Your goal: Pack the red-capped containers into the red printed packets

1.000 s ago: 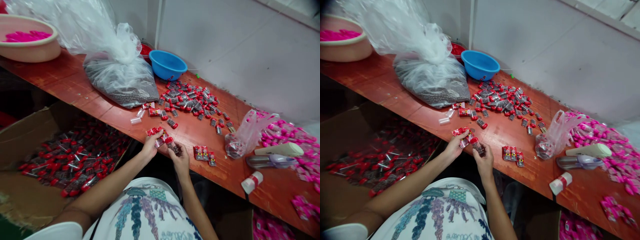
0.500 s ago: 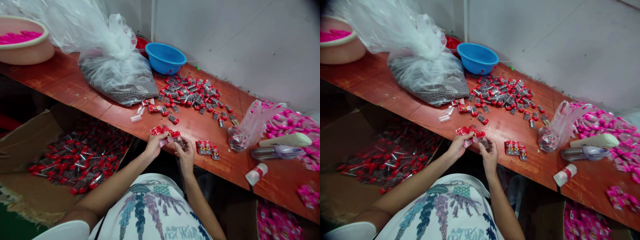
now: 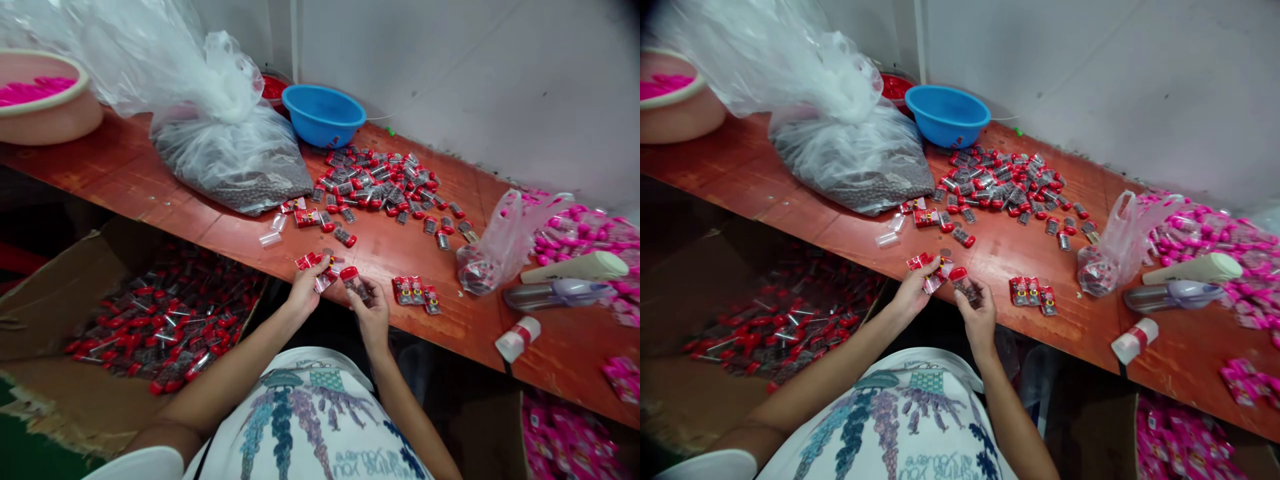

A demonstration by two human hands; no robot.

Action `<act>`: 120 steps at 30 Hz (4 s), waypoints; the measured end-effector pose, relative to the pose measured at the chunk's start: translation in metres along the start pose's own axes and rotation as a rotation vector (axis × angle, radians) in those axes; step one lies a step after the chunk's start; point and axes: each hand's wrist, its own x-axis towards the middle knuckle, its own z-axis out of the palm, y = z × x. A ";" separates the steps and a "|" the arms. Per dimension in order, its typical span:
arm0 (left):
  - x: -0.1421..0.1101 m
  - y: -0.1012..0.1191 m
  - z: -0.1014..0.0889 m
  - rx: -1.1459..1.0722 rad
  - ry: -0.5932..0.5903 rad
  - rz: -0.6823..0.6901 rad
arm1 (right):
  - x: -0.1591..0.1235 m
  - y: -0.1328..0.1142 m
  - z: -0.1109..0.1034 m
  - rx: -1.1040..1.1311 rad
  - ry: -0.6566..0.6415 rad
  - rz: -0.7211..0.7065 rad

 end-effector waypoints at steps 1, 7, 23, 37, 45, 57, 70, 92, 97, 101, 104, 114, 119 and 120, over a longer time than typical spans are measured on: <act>0.000 0.000 0.000 0.001 0.005 0.000 | 0.000 0.000 0.000 0.003 -0.001 0.004; -0.004 0.001 0.002 0.044 -0.013 0.028 | 0.002 -0.004 0.000 0.042 -0.010 0.035; -0.009 0.001 0.002 0.133 -0.094 0.086 | 0.004 -0.001 -0.001 0.036 -0.009 0.015; -0.014 0.009 0.006 0.248 -0.156 0.194 | 0.007 0.004 -0.005 0.178 -0.078 0.079; -0.020 0.010 0.007 0.326 -0.212 0.188 | 0.006 0.005 -0.008 0.191 -0.098 0.064; -0.028 0.008 0.015 0.395 -0.274 0.222 | 0.006 0.003 -0.014 -0.099 -0.068 -0.234; -0.029 -0.001 0.012 0.606 -0.395 0.126 | 0.003 0.002 -0.008 0.139 -0.078 0.007; -0.021 -0.003 0.005 0.656 -0.361 0.100 | 0.013 0.014 -0.032 -0.062 -0.223 -0.058; -0.018 -0.008 0.003 0.553 -0.344 -0.071 | 0.017 0.021 -0.040 -0.135 -0.127 -0.100; -0.013 -0.003 -0.002 0.417 -0.243 -0.183 | 0.030 0.026 -0.071 -0.424 0.106 -0.138; -0.012 -0.001 -0.004 0.394 -0.205 -0.194 | 0.033 0.021 -0.080 -0.686 0.255 -0.226; -0.009 0.006 -0.009 0.344 -0.189 -0.053 | 0.032 0.003 0.009 -0.361 -0.182 -0.325; 0.000 0.024 -0.018 0.277 -0.082 0.021 | 0.058 0.002 0.019 -0.395 -0.349 -0.432; 0.001 0.026 -0.019 0.261 -0.069 0.035 | 0.064 0.002 0.022 -0.387 -0.374 -0.419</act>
